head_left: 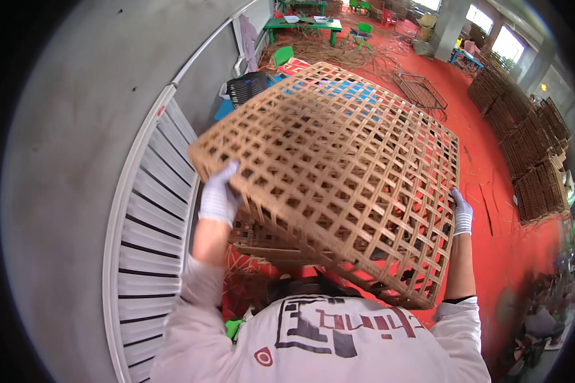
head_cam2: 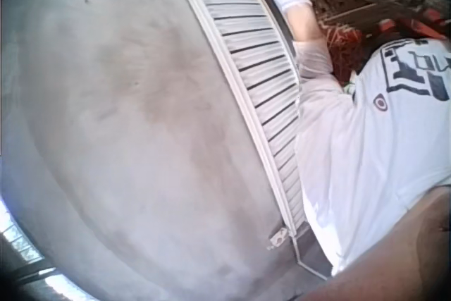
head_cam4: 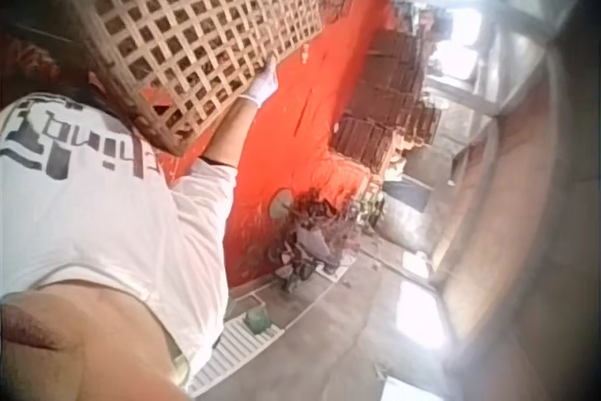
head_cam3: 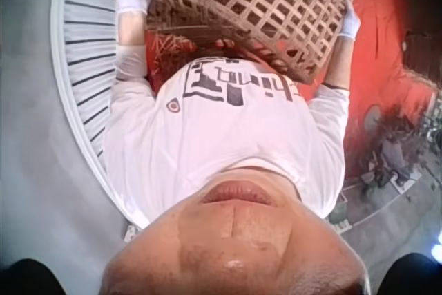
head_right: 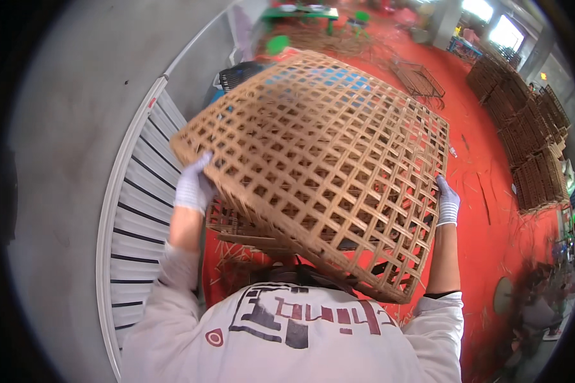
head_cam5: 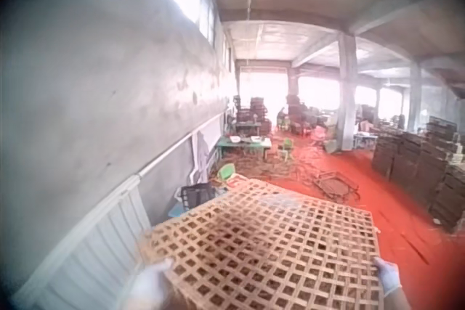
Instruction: Assembling a woven furniture component using a pneumatic stapler and bamboo strips.
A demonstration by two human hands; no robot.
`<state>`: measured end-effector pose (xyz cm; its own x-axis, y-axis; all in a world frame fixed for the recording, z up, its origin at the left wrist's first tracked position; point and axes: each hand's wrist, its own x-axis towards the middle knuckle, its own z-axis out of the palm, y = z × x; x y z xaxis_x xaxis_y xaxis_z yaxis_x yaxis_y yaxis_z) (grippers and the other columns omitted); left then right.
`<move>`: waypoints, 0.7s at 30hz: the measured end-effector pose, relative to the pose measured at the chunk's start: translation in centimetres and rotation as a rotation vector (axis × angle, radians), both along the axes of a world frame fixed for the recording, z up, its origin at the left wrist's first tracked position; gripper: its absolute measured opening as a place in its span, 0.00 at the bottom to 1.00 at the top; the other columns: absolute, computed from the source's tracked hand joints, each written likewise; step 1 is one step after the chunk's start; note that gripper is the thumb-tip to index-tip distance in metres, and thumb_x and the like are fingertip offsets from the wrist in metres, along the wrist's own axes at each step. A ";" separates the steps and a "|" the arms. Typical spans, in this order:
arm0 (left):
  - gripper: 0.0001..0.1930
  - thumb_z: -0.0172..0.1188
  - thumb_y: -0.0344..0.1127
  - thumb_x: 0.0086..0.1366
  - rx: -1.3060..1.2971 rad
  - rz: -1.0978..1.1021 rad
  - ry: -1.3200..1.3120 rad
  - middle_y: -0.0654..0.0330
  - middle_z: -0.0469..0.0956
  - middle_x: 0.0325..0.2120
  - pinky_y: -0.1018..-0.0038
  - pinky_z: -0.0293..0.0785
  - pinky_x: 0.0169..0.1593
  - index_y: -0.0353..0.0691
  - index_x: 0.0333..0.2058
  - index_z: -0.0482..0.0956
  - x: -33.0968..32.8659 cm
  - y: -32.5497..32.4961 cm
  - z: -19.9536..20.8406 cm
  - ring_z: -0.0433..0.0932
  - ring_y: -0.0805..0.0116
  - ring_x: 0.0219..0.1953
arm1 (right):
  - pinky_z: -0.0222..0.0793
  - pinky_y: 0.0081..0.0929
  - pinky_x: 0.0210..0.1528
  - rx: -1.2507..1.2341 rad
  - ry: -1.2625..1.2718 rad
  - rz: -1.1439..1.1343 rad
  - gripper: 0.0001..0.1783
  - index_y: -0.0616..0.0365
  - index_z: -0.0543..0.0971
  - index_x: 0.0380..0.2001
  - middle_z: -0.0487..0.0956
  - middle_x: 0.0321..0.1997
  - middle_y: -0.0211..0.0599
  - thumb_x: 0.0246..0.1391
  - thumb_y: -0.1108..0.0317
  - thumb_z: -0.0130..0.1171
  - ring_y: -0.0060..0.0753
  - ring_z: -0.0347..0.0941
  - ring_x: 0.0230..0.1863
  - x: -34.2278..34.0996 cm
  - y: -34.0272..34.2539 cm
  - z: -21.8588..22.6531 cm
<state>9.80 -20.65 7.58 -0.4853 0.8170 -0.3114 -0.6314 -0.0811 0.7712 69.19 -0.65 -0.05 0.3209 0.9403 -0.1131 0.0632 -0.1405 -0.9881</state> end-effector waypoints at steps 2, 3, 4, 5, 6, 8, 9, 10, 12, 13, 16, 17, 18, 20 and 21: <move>0.33 0.70 0.35 0.58 0.060 -0.084 0.027 0.51 0.76 0.57 0.41 0.69 0.62 0.41 0.62 0.69 -4.3 3.8 2.1 0.73 0.48 0.60 | 0.71 0.28 0.41 -0.078 0.014 -0.072 0.24 0.66 0.86 0.41 0.85 0.37 0.35 0.54 0.52 0.71 0.26 0.76 0.35 -2.9 -1.3 1.8; 0.33 0.70 0.36 0.58 0.048 -0.104 0.037 0.50 0.76 0.57 0.39 0.68 0.62 0.41 0.62 0.68 -6.7 6.2 2.9 0.72 0.46 0.60 | 0.73 0.29 0.44 -0.114 -0.001 -0.138 0.25 0.66 0.86 0.41 0.86 0.39 0.36 0.53 0.52 0.72 0.28 0.78 0.37 -4.9 -2.0 2.7; 0.26 0.68 0.31 0.58 0.024 -0.143 -0.025 0.51 0.80 0.51 0.45 0.71 0.61 0.39 0.56 0.74 -9.6 8.6 3.4 0.76 0.46 0.55 | 0.74 0.30 0.44 -0.093 0.051 -0.172 0.26 0.67 0.86 0.42 0.85 0.39 0.38 0.53 0.52 0.72 0.29 0.79 0.38 -7.4 -3.0 3.4; 0.23 0.66 0.31 0.59 -0.023 -0.161 -0.017 0.50 0.80 0.50 0.43 0.72 0.60 0.39 0.54 0.75 -11.8 10.7 4.1 0.77 0.45 0.53 | 0.75 0.32 0.46 -0.187 0.169 -0.207 0.26 0.68 0.84 0.45 0.85 0.40 0.41 0.56 0.54 0.69 0.32 0.80 0.39 -9.5 -4.3 4.3; 0.20 0.65 0.33 0.61 0.024 -0.245 -0.053 0.50 0.81 0.49 0.42 0.73 0.57 0.40 0.53 0.77 -14.1 12.6 3.6 0.78 0.44 0.51 | 0.78 0.34 0.41 -0.116 0.225 -0.222 0.24 0.67 0.84 0.44 0.85 0.39 0.41 0.56 0.55 0.69 0.35 0.81 0.36 -12.4 -5.5 4.3; 0.21 0.63 0.36 0.64 -0.035 -0.259 -0.030 0.47 0.78 0.53 0.40 0.70 0.59 0.40 0.56 0.75 -18.3 17.0 3.1 0.75 0.41 0.55 | 0.81 0.34 0.38 0.084 0.356 -0.236 0.23 0.68 0.82 0.46 0.85 0.38 0.41 0.57 0.58 0.68 0.36 0.83 0.34 -18.0 -6.8 4.3; 0.22 0.62 0.38 0.66 -0.111 -0.232 -0.016 0.46 0.77 0.54 0.39 0.68 0.61 0.41 0.57 0.73 -19.9 19.0 2.7 0.73 0.40 0.57 | 0.82 0.33 0.38 0.113 0.422 -0.215 0.24 0.68 0.80 0.49 0.85 0.40 0.42 0.58 0.59 0.67 0.36 0.83 0.35 -20.3 -7.5 4.2; 0.19 0.60 0.40 0.68 -0.179 -0.235 0.016 0.49 0.80 0.49 0.46 0.73 0.58 0.40 0.54 0.77 -21.1 20.8 2.2 0.77 0.44 0.52 | 0.76 0.30 0.38 0.132 0.380 -0.216 0.22 0.67 0.81 0.46 0.83 0.37 0.37 0.58 0.57 0.67 0.30 0.78 0.34 -22.5 -8.0 3.8; 0.18 0.61 0.40 0.68 -0.082 -0.208 0.126 0.51 0.81 0.46 0.51 0.76 0.55 0.39 0.53 0.77 -23.3 23.7 1.2 0.79 0.49 0.49 | 0.60 0.24 0.29 -0.026 0.229 -0.300 0.19 0.62 0.80 0.34 0.75 0.27 0.24 0.58 0.54 0.69 0.19 0.64 0.25 -25.3 -8.5 3.5; 0.18 0.61 0.41 0.68 -0.013 -0.197 0.180 0.52 0.82 0.45 0.54 0.77 0.54 0.39 0.52 0.78 -23.9 24.8 0.2 0.80 0.51 0.47 | 0.54 0.23 0.27 0.138 0.312 -0.274 0.19 0.57 0.78 0.27 0.72 0.24 0.21 0.57 0.53 0.69 0.17 0.61 0.23 -26.8 -8.9 2.8; 0.18 0.63 0.39 0.66 -0.003 -0.231 0.209 0.52 0.82 0.43 0.57 0.79 0.51 0.38 0.52 0.77 -25.7 26.2 -3.8 0.81 0.54 0.44 | 0.60 0.23 0.30 -0.017 0.204 -0.180 0.20 0.59 0.79 0.28 0.75 0.26 0.24 0.56 0.52 0.70 0.18 0.65 0.25 -29.0 -11.3 1.0; 0.19 0.64 0.39 0.66 0.049 -0.252 0.221 0.52 0.82 0.43 0.56 0.79 0.50 0.38 0.52 0.77 -26.3 26.5 -5.0 0.81 0.53 0.44 | 0.61 0.23 0.31 -0.058 0.183 -0.160 0.20 0.60 0.80 0.29 0.75 0.27 0.24 0.56 0.51 0.70 0.19 0.67 0.27 -29.7 -12.3 0.3; 0.23 0.67 0.38 0.61 -0.006 -0.247 0.320 0.53 0.81 0.47 0.52 0.75 0.51 0.41 0.55 0.76 -26.9 26.2 -6.8 0.80 0.53 0.47 | 0.66 0.23 0.35 -0.161 0.230 -0.191 0.17 0.58 0.79 0.38 0.75 0.30 0.25 0.59 0.55 0.68 0.20 0.70 0.29 -30.7 -12.9 -0.5; 0.25 0.67 0.36 0.61 -0.176 -0.123 0.487 0.54 0.81 0.47 0.57 0.72 0.54 0.40 0.56 0.74 -26.5 26.4 -9.9 0.78 0.55 0.49 | 0.68 0.22 0.35 -0.121 0.227 -0.100 0.16 0.59 0.79 0.39 0.77 0.30 0.27 0.59 0.57 0.68 0.20 0.70 0.30 -31.2 -14.4 -0.9; 0.26 0.67 0.35 0.61 -0.275 -0.055 0.571 0.54 0.80 0.48 0.59 0.71 0.56 0.40 0.57 0.74 -26.6 26.1 -11.5 0.78 0.56 0.50 | 0.69 0.22 0.36 -0.136 0.252 -0.097 0.16 0.60 0.80 0.40 0.77 0.29 0.27 0.59 0.58 0.68 0.19 0.71 0.30 -31.4 -15.0 -0.6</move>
<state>-16.76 5.42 -3.90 -0.5965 0.7726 -0.2174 -0.1118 0.1882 0.9757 37.83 -15.67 -0.69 0.3540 0.8775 -0.3234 -0.2014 -0.2662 -0.9426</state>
